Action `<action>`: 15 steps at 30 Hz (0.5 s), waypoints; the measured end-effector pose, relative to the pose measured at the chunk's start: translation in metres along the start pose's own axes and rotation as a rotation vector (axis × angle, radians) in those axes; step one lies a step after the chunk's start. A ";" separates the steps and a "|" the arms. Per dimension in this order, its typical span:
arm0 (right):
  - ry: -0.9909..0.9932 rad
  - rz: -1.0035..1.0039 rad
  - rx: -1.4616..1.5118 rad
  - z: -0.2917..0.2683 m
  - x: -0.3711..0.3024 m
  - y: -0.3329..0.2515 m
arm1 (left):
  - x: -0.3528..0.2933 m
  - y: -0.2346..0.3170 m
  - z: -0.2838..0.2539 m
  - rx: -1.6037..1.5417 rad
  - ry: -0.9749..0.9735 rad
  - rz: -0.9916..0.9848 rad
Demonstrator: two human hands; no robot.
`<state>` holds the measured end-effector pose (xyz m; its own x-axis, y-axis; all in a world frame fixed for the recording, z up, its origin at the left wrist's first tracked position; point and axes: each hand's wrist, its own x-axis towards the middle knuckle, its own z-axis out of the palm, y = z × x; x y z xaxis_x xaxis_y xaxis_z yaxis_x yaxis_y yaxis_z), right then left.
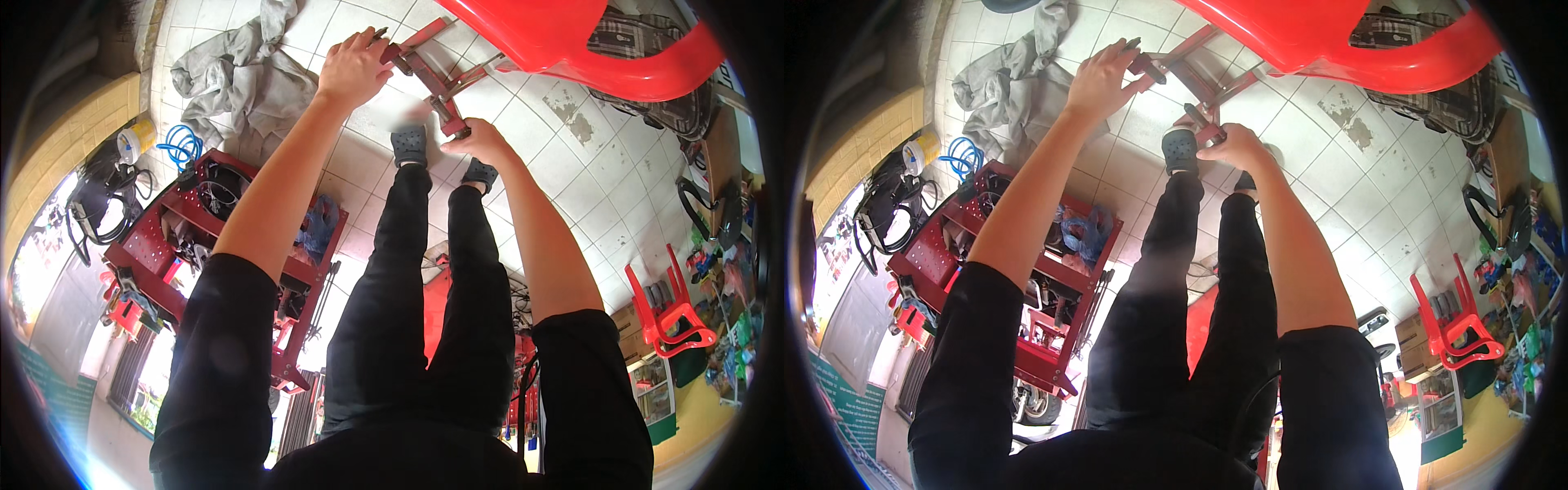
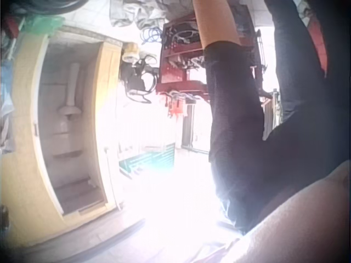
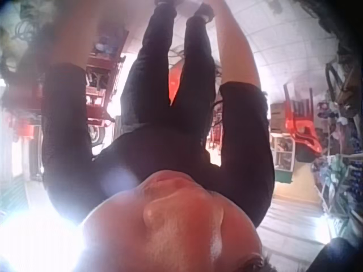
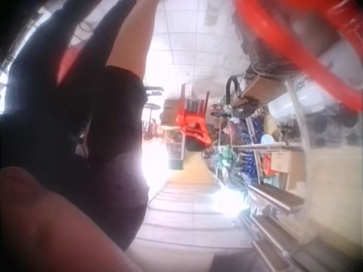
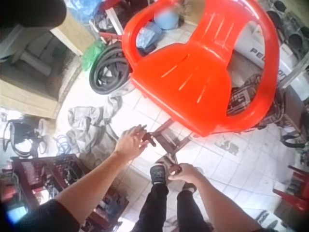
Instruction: The person sits on a stool and uses a metal rod to manipulate a small, toothed mechanical part held in their left hand. They then stand up, walk to a workbench, and place the part into a metal tray before sitting back down to continue handling the components.
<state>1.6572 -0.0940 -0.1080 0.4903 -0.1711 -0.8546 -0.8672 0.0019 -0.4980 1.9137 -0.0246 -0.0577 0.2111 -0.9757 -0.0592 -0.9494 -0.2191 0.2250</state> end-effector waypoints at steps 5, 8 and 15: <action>0.410 0.062 -0.305 0.022 -0.026 -0.028 | 0.006 -0.008 -0.002 0.013 -0.149 0.024; 0.716 -0.004 -0.350 0.053 -0.029 -0.021 | 0.007 -0.010 -0.001 -0.005 -0.157 0.023; 0.566 -0.649 -0.217 0.104 -0.085 -0.025 | 0.004 -0.013 0.009 -0.043 -0.059 0.023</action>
<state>1.6465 0.0224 -0.0383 0.8243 -0.5356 -0.1837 -0.4589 -0.4418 -0.7708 1.9247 -0.0252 -0.0697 0.1743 -0.9785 -0.1106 -0.9425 -0.1983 0.2688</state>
